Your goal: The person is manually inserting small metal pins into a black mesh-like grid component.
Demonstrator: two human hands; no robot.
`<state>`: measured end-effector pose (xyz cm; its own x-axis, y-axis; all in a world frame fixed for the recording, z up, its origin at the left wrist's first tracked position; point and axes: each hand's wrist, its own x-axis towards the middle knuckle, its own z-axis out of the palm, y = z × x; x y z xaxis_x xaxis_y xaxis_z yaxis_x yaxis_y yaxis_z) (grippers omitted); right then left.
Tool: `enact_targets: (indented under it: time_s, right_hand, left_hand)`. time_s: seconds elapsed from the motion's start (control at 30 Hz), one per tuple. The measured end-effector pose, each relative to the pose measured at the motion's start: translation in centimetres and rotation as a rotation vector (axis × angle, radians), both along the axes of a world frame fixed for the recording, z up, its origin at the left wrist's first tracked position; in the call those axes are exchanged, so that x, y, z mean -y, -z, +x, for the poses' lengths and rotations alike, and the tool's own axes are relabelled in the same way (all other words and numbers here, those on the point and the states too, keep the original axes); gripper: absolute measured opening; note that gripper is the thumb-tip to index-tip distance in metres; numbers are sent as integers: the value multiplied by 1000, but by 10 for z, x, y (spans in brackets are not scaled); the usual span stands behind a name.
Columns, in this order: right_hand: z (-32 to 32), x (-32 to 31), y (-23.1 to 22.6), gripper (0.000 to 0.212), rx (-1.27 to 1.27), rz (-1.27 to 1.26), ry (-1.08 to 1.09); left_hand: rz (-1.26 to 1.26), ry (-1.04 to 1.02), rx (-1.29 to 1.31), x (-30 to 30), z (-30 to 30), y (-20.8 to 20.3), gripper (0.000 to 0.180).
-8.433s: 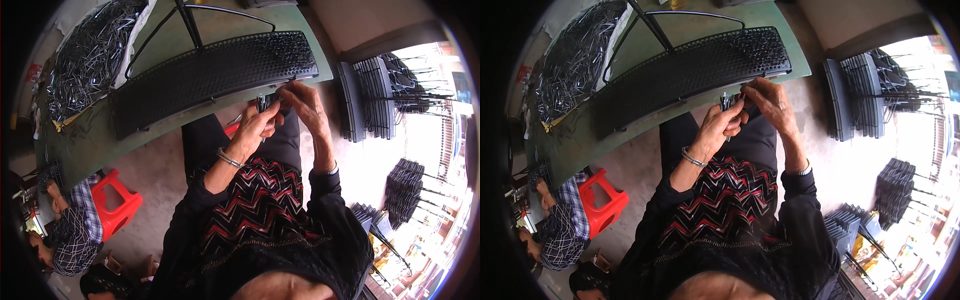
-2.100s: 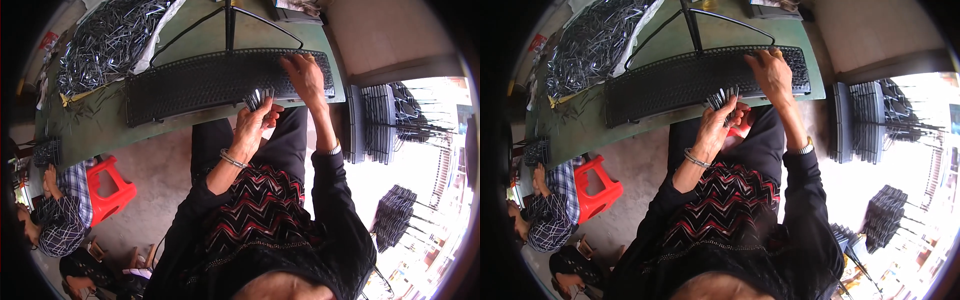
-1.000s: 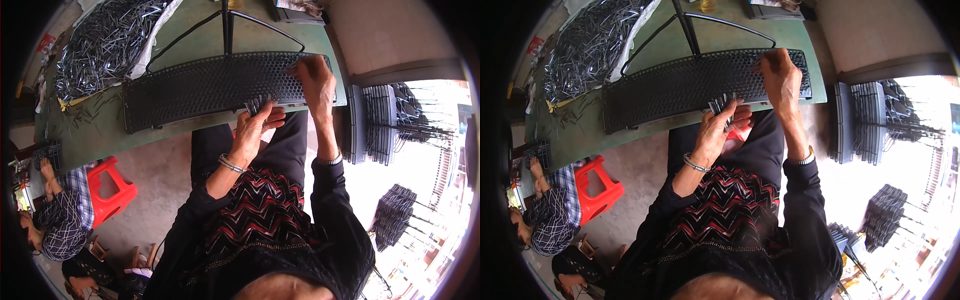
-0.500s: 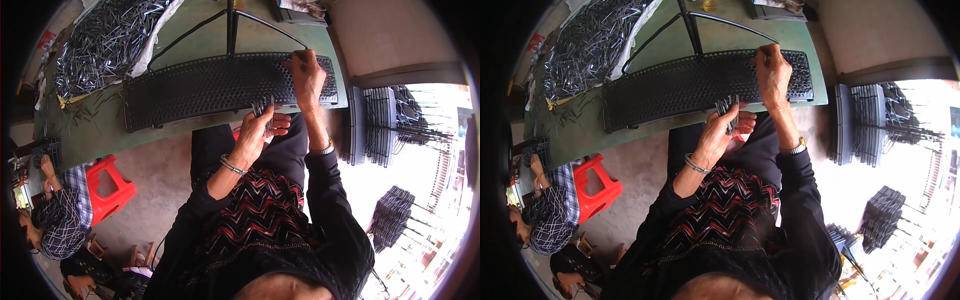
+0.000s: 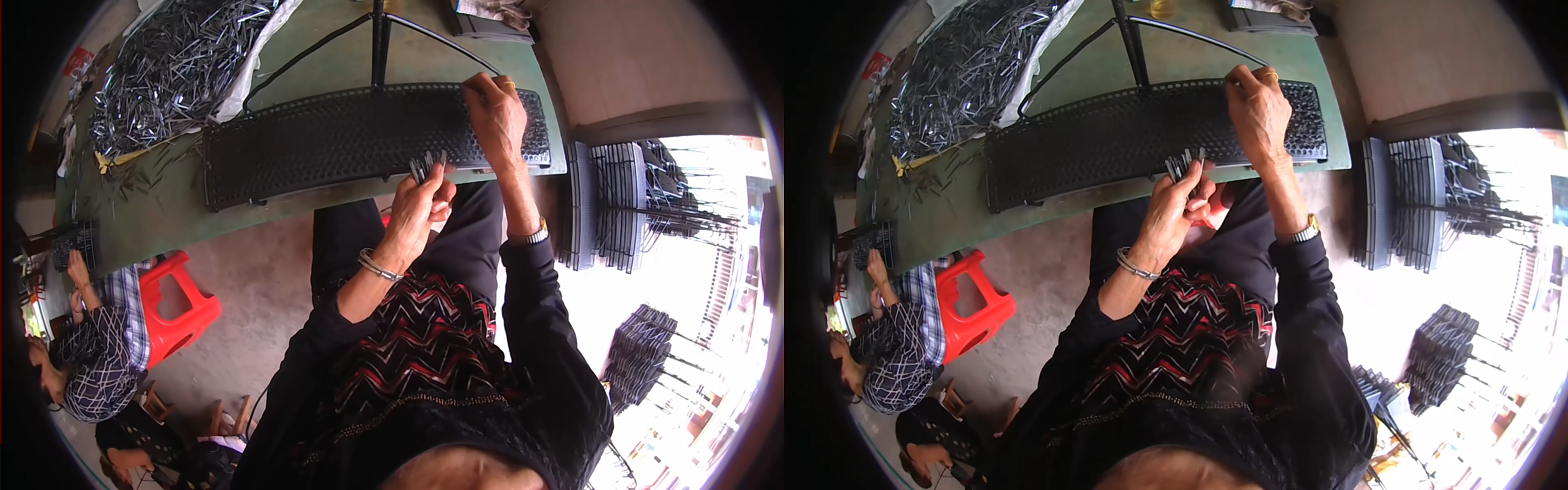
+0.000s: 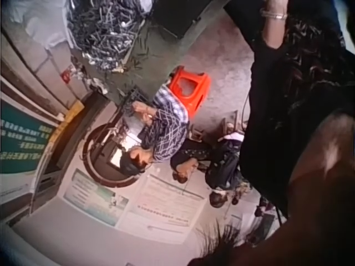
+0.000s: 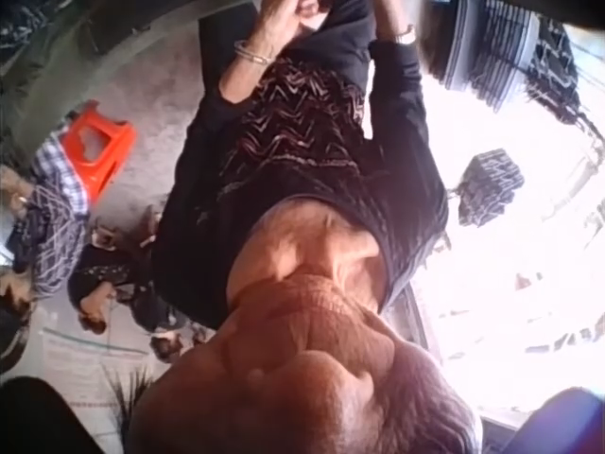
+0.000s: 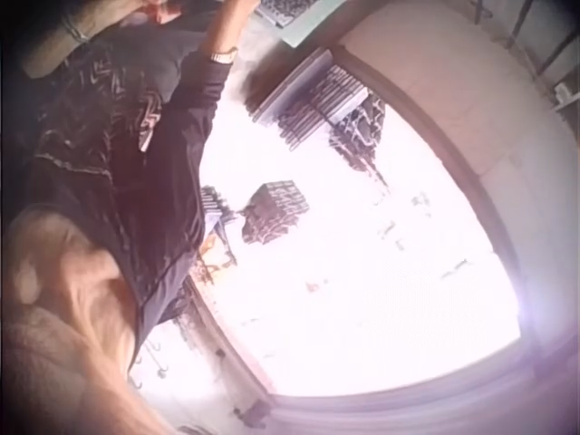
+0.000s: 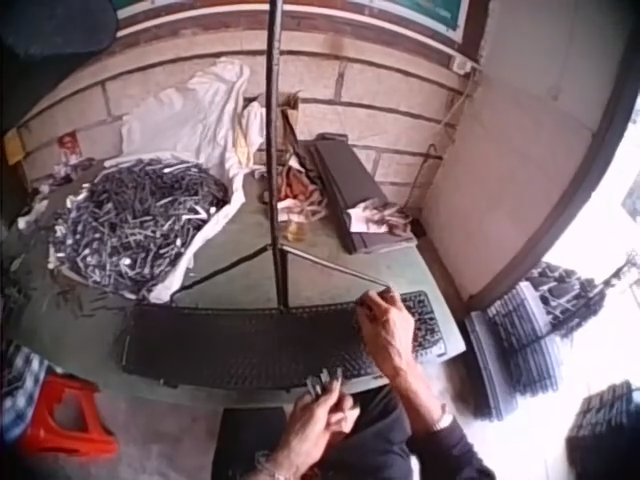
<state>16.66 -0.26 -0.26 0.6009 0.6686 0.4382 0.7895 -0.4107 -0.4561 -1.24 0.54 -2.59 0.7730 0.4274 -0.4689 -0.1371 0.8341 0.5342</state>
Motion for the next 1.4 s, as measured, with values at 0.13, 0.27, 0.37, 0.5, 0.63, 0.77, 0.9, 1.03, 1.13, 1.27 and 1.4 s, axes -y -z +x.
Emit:
enact_targets:
  time_s: [0.13, 0.27, 0.37, 0.5, 0.63, 0.77, 0.9, 1.03, 1.13, 1.27, 1.4]
  right_hand:
    - [-3, -5, 10, 12, 18, -113, 9]
    - [-8, 8, 10, 20, 8, 62, 20]
    - [-15, 25, -16, 23, -319, -79, -121]
    - [-26, 48, -31, 23, -673, -218, -377]
    - [-26, 54, -27, 23, -699, -215, -479]
    - [-33, 53, -30, 23, -783, -237, -392]
    - [-33, 51, -31, 23, -751, -212, -414]
    - [-29, 53, -22, 22, -681, -158, -457]
    - [-30, 52, -22, 21, -672, -155, -470]
    - [-29, 51, -27, 18, -717, -149, -471]
    - [-29, 47, -35, 13, -827, 6, -245]
  left_hand:
    - [19, 40, 9, 1, -1, 1, 34]
    - [59, -3, -1, 0, -1, -3, 36]
    - [99, -29, 8, -1, -3, -3, 36]
    - [148, -27, 44, -1, -1, -5, 32]
    - [114, -25, -28, 0, 0, -16, 29]
    - [146, -13, -2, -3, -3, -4, 25]
    - [143, -28, -7, -5, -3, -8, 23]
    - [177, 7, -14, -8, -3, -10, 23]
    - [137, 8, 4, -9, -4, -6, 23]
    - [168, 13, -28, -11, -4, -8, 27]
    - [92, 9, -59, -13, -7, -9, 34]
